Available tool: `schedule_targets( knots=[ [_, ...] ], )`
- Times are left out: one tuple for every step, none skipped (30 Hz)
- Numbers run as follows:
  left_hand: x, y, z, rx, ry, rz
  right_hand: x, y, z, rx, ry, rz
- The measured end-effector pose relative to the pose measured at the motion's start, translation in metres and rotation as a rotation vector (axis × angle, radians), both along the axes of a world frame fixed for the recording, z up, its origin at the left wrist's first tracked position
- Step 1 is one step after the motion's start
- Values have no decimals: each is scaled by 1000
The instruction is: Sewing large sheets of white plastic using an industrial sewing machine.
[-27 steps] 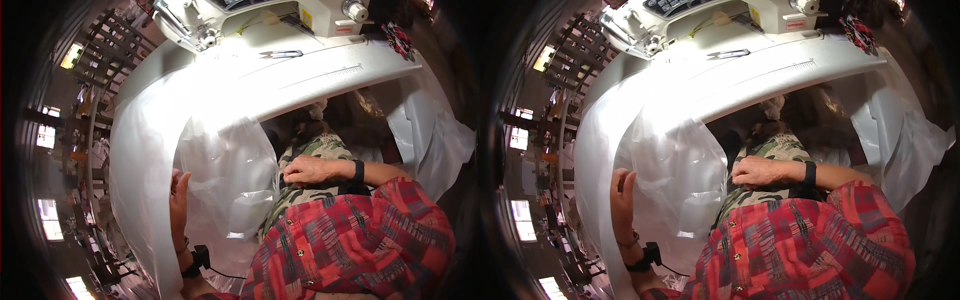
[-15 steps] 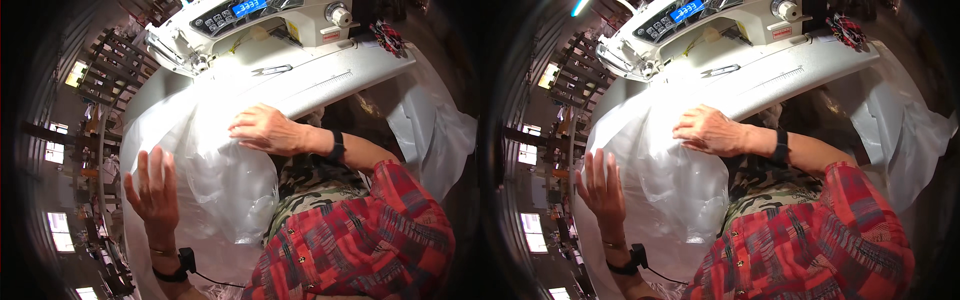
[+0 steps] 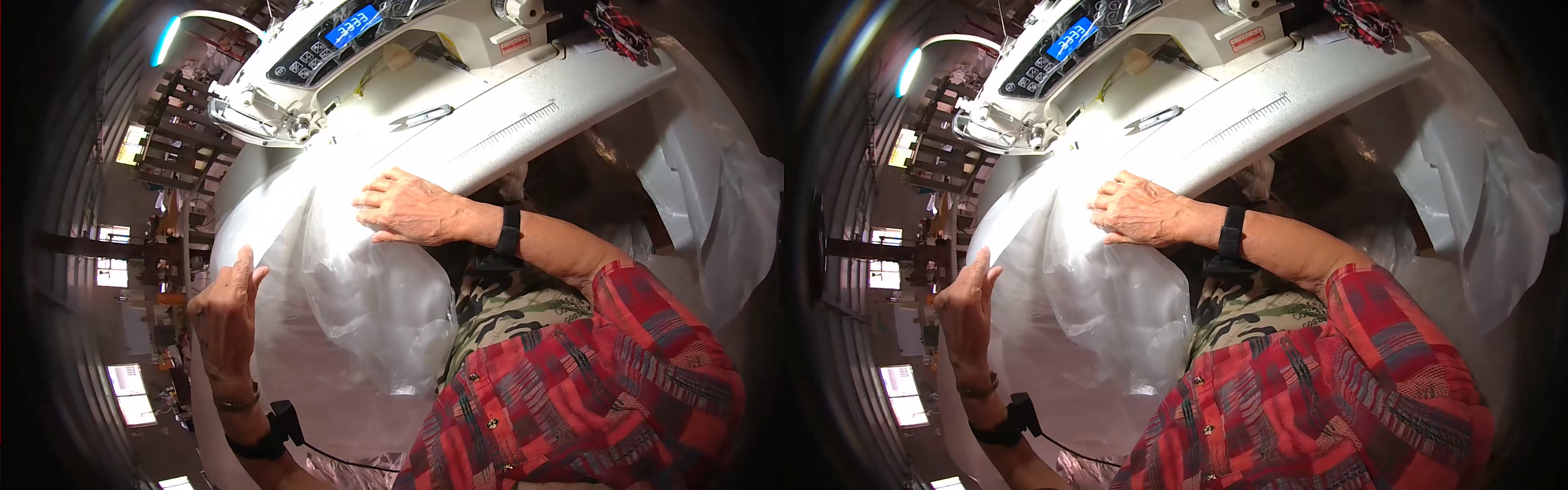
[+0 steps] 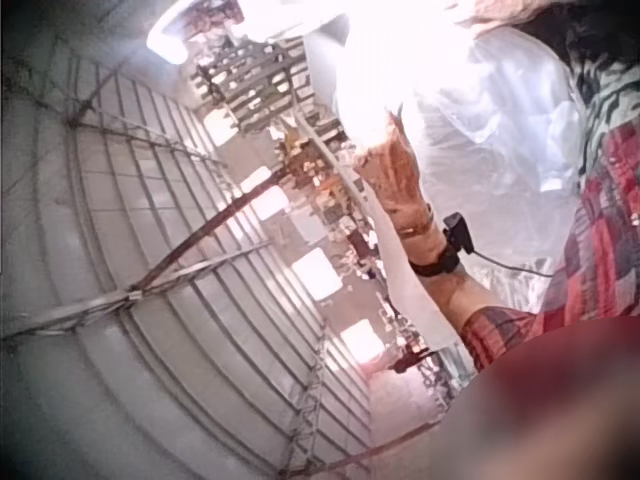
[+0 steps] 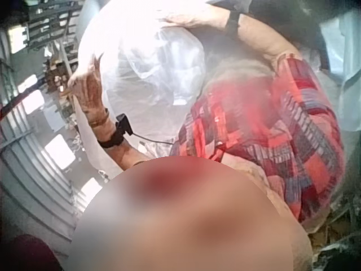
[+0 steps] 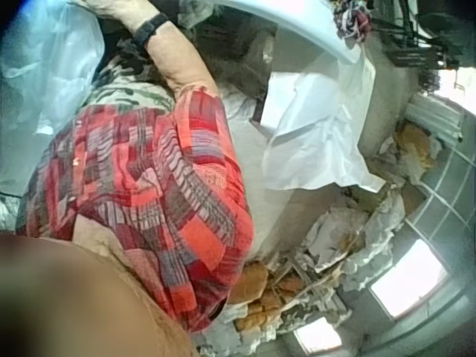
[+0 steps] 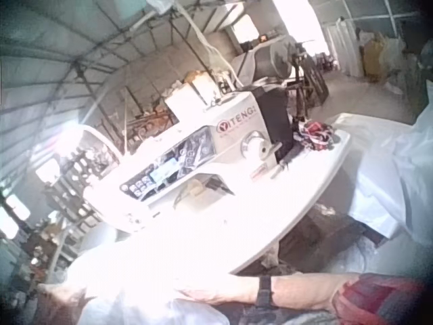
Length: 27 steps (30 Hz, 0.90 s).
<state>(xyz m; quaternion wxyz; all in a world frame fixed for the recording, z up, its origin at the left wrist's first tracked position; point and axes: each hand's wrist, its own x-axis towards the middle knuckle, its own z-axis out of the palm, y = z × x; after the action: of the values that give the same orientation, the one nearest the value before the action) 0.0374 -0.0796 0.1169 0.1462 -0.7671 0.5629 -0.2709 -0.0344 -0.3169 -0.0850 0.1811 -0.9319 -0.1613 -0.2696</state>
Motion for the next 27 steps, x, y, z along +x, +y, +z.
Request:
schedule_targets(
  knots=[
    [-3, 0, 2, 42, -8, 55, 2, 3, 0, 1, -13, -5],
    [-6, -2, 3, 82, -23, 112, 2, 3, 0, -3, 0, -8],
    [-7, -5, 4, 88, -22, 105, 3, 3, 0, -10, 14, -6],
    [-9, -6, 6, 102, -28, 97, 3, 2, -1, -5, 6, -2],
    [-10, -8, 7, 93, 56, 126, 4, 2, -2, -8, 23, -10],
    [-10, -10, 9, 88, 137, 159, 5, 2, -2, -13, 19, -9],
    [-10, -14, 10, 12, 332, 197, 5, 1, -3, -18, 14, -7],
    [-9, -17, 10, 23, 301, 186, 6, 1, -3, -5, 3, -10],
    [-10, -22, 8, -116, 591, 236, 6, 1, -4, -6, 4, -17],
    [-11, -27, 7, -273, 875, 343, 6, 1, -5, -4, 9, -25],
    [-17, -29, 1, -380, 1031, 374, 7, 1, -7, 3, -1, -26],
    [-23, -34, -10, -464, 1143, 294, 8, 2, -7, -16, 3, -27],
    [-32, -36, -19, -441, 1147, 333, 9, 2, -8, -37, 12, -31],
    [-41, -37, -30, -427, 1181, 331, 10, 1, -9, -27, 10, -30],
    [-50, -39, -47, -398, 1100, 335, 12, 1, -10, -8, -9, -31],
    [-59, -42, -66, -390, 1065, 253, 12, 0, -10, 11, -17, -24],
    [-67, -42, -82, -355, 1003, 275, 11, -1, -10, 15, -26, -25],
    [-74, -40, -98, -329, 958, 258, 8, -3, -11, 98, -100, 21],
    [-81, -37, -112, -351, 1008, 296, 4, -4, -12, 185, -207, 69],
    [-86, -32, -125, -394, 1069, 302, -2, -4, -14, 174, -168, 82],
    [-87, -31, -139, -432, 1121, 310, -11, -5, -18, 277, -240, 102],
    [-88, -27, -151, -438, 1125, 355, -19, -5, -23, 379, -274, 110],
    [-90, -25, -164, -426, 1033, 315, -32, -4, -30, 387, -349, 83],
    [-91, -23, -175, -420, 991, 302, -44, -1, -37, 429, -340, 45],
    [-90, -20, -183, -434, 969, 303, -52, 2, -44, 498, -283, 16],
    [-89, -18, -190, -418, 935, 318, -60, 7, -50, 563, -230, -4],
    [-87, -16, -196, -416, 911, 309, -65, 12, -56, 561, -220, 1]
  ],
)
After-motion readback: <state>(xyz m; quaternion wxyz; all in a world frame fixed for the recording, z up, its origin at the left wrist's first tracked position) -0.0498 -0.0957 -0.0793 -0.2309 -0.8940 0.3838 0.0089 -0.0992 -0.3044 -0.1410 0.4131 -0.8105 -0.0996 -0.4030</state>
